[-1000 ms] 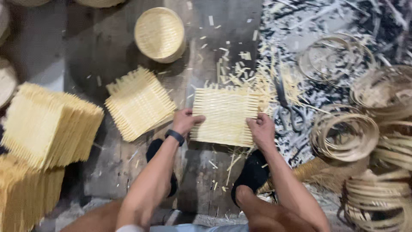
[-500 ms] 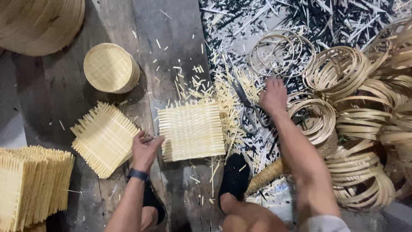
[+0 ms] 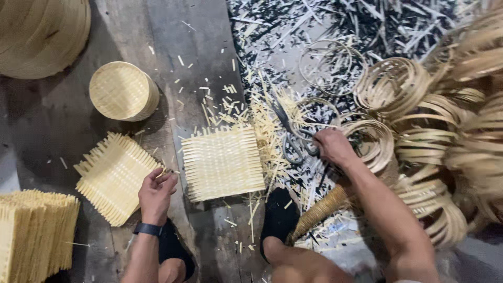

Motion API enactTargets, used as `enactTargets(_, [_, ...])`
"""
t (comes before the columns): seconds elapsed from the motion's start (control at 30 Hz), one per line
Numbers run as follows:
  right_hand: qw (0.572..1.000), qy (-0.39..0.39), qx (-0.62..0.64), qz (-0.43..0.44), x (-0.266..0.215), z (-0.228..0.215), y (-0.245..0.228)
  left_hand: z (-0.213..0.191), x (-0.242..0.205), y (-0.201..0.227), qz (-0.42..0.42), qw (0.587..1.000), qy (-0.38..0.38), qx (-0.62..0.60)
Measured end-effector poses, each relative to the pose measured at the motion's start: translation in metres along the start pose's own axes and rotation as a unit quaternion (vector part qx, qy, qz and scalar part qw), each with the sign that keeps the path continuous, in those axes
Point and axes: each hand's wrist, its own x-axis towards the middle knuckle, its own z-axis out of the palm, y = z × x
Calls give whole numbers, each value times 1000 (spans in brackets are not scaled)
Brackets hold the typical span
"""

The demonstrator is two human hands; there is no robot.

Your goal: The person sits on the floor and repeatedly trims the edges of small round bamboo baskets using shears. They place each finished basket aside and pick up a new one from a stack to continue the trimming process.

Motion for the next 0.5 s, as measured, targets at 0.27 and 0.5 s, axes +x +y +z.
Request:
enactTargets(0.27, [955,-25,188,230,-13,-74,-48,46,-37,46,135,986,21,100])
enactTargets(0.5, [860,168,396,273,-56,-140,-54,172,-112,92,304,927,-200,90])
